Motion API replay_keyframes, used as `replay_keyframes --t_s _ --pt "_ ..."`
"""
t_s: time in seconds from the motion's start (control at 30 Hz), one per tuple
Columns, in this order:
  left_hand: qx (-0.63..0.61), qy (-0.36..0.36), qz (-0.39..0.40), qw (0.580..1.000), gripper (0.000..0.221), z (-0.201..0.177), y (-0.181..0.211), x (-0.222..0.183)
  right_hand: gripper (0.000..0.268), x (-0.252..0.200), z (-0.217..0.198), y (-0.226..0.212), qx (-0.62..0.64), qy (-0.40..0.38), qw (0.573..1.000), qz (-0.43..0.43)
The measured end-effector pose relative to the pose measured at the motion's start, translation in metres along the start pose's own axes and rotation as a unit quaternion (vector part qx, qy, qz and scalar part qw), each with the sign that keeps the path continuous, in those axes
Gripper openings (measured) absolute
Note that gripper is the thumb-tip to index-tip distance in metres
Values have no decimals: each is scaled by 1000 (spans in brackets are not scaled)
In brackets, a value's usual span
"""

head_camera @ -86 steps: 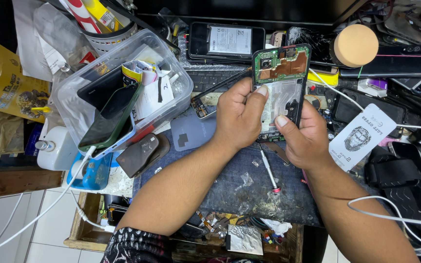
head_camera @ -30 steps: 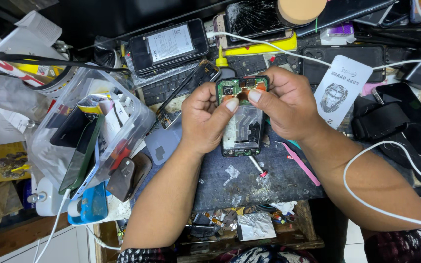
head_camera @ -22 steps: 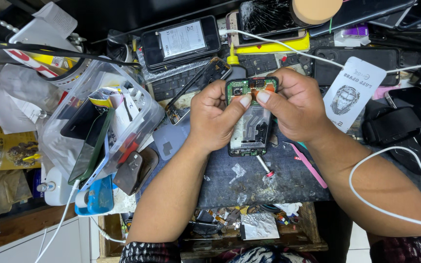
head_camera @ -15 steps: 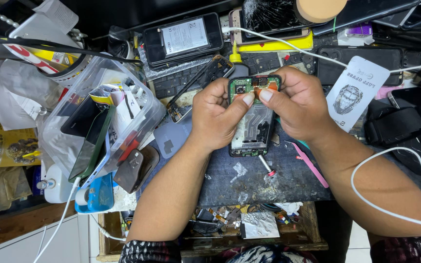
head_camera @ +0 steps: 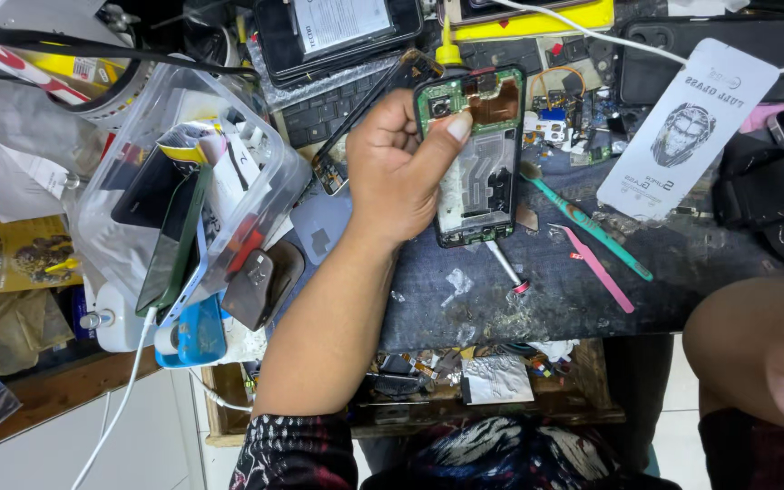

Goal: The person disassembles a mobile phone using a spudger and tweezers, prying open the internal casing and disconnecting internal wiring components.

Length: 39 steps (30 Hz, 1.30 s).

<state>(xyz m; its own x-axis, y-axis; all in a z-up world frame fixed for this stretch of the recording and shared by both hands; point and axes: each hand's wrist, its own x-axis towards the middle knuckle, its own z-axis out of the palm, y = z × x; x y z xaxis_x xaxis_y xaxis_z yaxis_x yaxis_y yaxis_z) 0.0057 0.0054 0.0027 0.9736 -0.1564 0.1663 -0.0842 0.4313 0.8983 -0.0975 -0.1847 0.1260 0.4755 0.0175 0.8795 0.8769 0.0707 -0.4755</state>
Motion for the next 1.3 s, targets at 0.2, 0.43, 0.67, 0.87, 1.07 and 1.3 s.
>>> replay_keyframes --t_s 0.2,0.43,0.67,0.87,1.07,1.3 --pt "16 -4 22 1000 9 -5 1 2 33 -9 9 -1 10 -5 1000 6" --pt "19 -8 28 999 10 -4 1 2 33 -9 7 -1 7 -12 1000 3" --pt "30 -4 29 999 8 -7 3 1 33 -10 10 0 8 -10 1000 2" --pt "40 -2 36 999 9 -9 4 0 33 -9 10 -3 8 -10 1000 6" --pt "40 3 43 998 9 -8 3 1 33 -8 10 -3 2 -8 1000 6" --pt "51 4 41 998 10 -10 3 -1 33 -4 15 1 0 -20 1000 5"
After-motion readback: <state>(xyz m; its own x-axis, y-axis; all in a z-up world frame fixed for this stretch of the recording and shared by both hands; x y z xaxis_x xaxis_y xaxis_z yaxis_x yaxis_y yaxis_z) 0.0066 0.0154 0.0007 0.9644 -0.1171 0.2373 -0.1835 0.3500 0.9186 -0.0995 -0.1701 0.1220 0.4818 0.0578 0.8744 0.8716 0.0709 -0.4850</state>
